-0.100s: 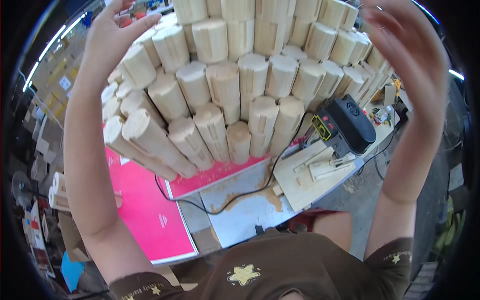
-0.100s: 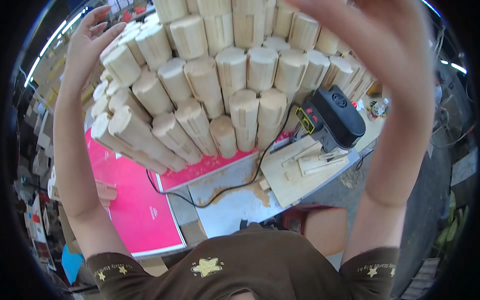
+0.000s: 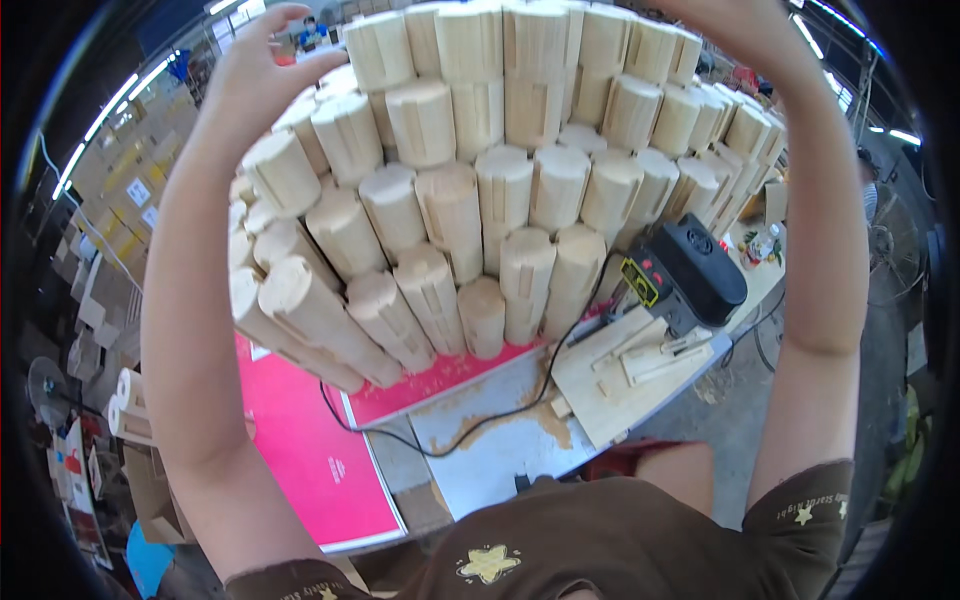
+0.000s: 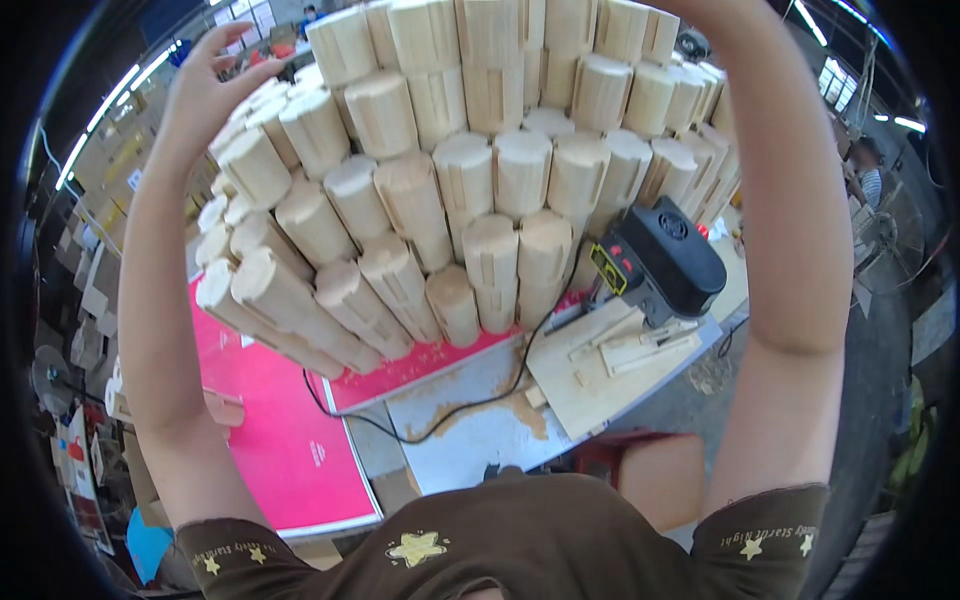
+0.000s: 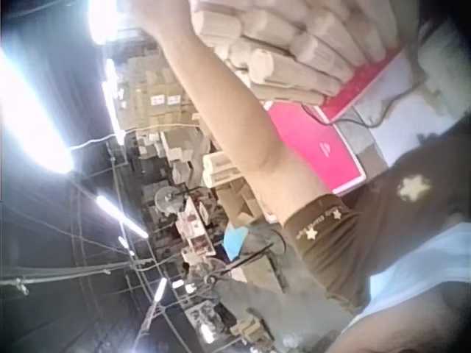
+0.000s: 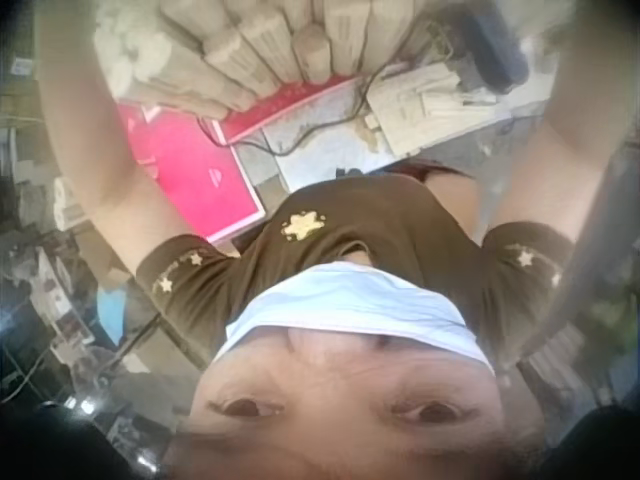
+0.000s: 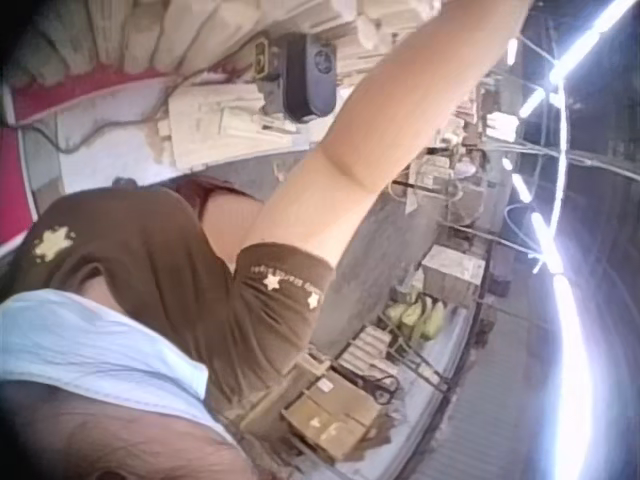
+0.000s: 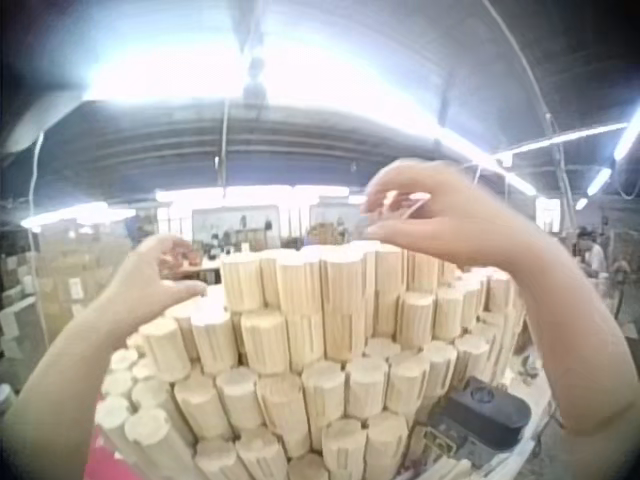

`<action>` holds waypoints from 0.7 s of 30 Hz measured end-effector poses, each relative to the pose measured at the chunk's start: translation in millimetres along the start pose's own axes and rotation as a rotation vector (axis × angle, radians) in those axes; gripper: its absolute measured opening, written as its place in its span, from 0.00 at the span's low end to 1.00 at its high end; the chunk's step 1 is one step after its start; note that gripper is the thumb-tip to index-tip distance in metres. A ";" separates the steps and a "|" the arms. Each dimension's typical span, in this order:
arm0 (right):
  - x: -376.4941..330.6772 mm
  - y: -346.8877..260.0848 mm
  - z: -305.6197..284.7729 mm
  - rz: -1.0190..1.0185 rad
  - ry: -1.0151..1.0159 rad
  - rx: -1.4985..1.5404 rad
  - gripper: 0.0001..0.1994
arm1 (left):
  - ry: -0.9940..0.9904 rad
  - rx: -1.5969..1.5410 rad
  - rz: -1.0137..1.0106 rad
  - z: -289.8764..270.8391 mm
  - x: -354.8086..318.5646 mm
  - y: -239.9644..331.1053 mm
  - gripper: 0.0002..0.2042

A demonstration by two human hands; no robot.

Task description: Drilling slots into wooden cylindrical blocks using a drill press and a guiding jig.

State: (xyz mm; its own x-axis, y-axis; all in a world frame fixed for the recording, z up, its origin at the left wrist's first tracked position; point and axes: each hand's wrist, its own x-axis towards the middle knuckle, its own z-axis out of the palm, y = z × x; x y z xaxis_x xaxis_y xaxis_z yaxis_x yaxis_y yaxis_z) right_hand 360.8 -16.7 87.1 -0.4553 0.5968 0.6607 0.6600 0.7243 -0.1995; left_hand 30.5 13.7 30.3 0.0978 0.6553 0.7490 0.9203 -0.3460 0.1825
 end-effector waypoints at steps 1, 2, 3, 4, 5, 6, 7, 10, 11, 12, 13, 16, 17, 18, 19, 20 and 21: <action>9.8 -14.3 -6.0 0.021 -0.124 -0.075 0.17 | -0.006 -0.024 0.027 4.3 11.8 -1.1 0.31; 42.9 -3.1 16.9 0.187 -0.161 -0.192 0.19 | -0.026 -0.006 0.036 4.7 18.1 -11.7 0.31; 71.8 49.3 22.3 -0.012 -0.334 -0.198 0.22 | -0.062 -0.020 0.047 10.4 31.6 -13.4 0.31; 78.1 44.8 25.1 0.006 -0.428 -0.309 0.23 | -0.155 -0.058 0.012 16.9 42.3 -13.9 0.32; 94.2 91.1 39.7 0.020 -0.469 -0.345 0.26 | -0.196 -0.065 0.019 27.9 56.3 -3.7 0.32; 103.6 100.6 51.4 -0.024 -0.483 -0.397 0.29 | -0.241 -0.044 0.002 32.5 64.9 -1.6 0.32; 107.7 95.0 57.3 -0.036 -0.504 -0.380 0.30 | -0.242 -0.010 0.003 41.4 75.1 -8.2 0.32; 122.9 112.4 93.3 0.043 -0.503 -0.257 0.36 | -0.376 0.049 -0.069 62.1 107.7 -26.2 0.32; 127.5 119.4 105.6 0.025 -0.509 -0.299 0.37 | -0.381 0.125 -0.042 70.3 114.4 -32.1 0.33; 124.6 99.7 113.4 0.106 -0.567 -0.349 0.38 | -0.394 0.211 -0.031 77.3 116.7 -40.9 0.33; 122.7 100.1 121.6 0.075 -0.549 -0.393 0.40 | -0.419 0.192 -0.049 85.3 122.0 -39.5 0.34; 124.3 105.2 134.5 0.054 -0.511 -0.421 0.45 | -0.464 0.159 -0.101 106.5 134.9 -30.9 0.37; 126.9 107.4 137.4 0.072 -0.496 -0.403 0.47 | -0.508 0.163 -0.170 111.9 139.7 -28.0 0.41; 129.7 108.9 137.3 0.073 -0.495 -0.405 0.47 | -0.553 0.161 -0.232 116.5 144.7 -20.8 0.44; 133.6 108.9 136.9 0.190 -0.521 -0.397 0.49 | -0.629 0.207 -0.265 117.6 151.6 -15.3 0.51; 136.9 108.5 137.0 0.308 -0.546 -0.387 0.50 | -0.630 0.207 -0.264 117.1 158.0 -10.5 0.51; 139.3 107.1 141.6 0.302 -0.550 -0.381 0.50 | -0.722 0.200 -0.310 113.3 161.0 -6.6 0.52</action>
State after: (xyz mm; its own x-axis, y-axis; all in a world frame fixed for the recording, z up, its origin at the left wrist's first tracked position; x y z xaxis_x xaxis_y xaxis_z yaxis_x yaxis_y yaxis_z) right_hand 283.5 192.8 55.3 -0.3888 0.9110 0.1378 0.9205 0.3904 0.0160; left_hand 83.1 197.5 77.5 -0.0157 0.9971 0.0751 0.9893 0.0046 0.1457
